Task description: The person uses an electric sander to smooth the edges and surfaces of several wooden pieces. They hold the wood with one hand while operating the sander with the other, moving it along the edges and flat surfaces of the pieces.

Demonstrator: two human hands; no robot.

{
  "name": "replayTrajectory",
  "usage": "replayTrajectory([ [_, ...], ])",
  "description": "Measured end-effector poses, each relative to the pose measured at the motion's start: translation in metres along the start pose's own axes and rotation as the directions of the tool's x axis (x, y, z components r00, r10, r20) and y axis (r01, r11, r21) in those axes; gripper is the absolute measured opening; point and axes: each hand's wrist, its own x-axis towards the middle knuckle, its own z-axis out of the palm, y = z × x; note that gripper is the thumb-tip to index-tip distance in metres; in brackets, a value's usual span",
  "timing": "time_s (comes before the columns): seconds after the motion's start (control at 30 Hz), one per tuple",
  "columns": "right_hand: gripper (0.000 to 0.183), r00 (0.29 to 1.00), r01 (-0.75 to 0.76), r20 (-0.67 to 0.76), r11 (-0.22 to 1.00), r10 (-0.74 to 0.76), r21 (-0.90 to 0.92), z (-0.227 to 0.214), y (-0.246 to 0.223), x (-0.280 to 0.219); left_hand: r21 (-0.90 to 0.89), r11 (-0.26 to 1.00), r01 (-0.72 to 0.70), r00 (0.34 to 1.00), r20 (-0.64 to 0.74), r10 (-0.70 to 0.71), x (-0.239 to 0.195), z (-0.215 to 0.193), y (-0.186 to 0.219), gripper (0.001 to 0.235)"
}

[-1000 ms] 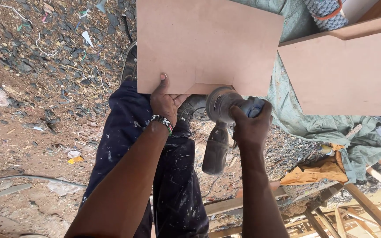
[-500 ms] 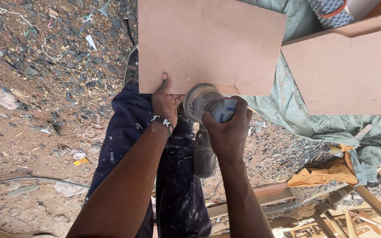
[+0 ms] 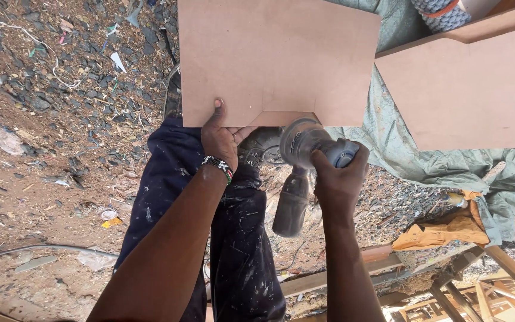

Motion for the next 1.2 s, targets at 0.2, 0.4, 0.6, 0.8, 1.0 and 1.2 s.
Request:
replayTrajectory([
  [0.2,0.065,0.999,0.027,-0.019,0.999,-0.026,0.04,-0.008,0.026,0.005,0.039,0.999,-0.006,1.0,0.018,0.006,0.002,0.0,0.003,0.071],
  [0.4,0.074,0.97,0.208,-0.12,0.978,-0.21,-0.028,-0.049,0.039,0.014,0.07,0.997,0.019,0.999,0.044,-0.022,-0.007,0.008,0.001,0.072],
  [0.6,0.058,0.981,0.185,-0.09,0.966,-0.171,0.181,-0.071,0.056,0.113,0.045,0.998,0.035,0.998,0.057,-0.037,-0.018,0.022,0.01,0.084],
  [0.8,0.069,0.966,0.259,0.027,0.957,-0.258,-0.131,-0.026,0.012,0.094,0.037,0.998,0.045,0.998,0.037,-0.047,-0.017,0.019,0.004,0.073],
  [1.0,0.076,0.953,0.293,0.125,0.945,-0.277,-0.144,0.013,-0.045,0.018,0.061,0.997,0.049,0.998,0.031,-0.051,-0.025,0.025,0.011,0.074],
  [1.2,0.077,0.945,0.271,0.228,0.952,-0.234,-0.144,0.021,-0.079,-0.001,0.109,0.993,0.054,0.996,0.06,-0.061,-0.015,0.014,0.005,0.079],
])
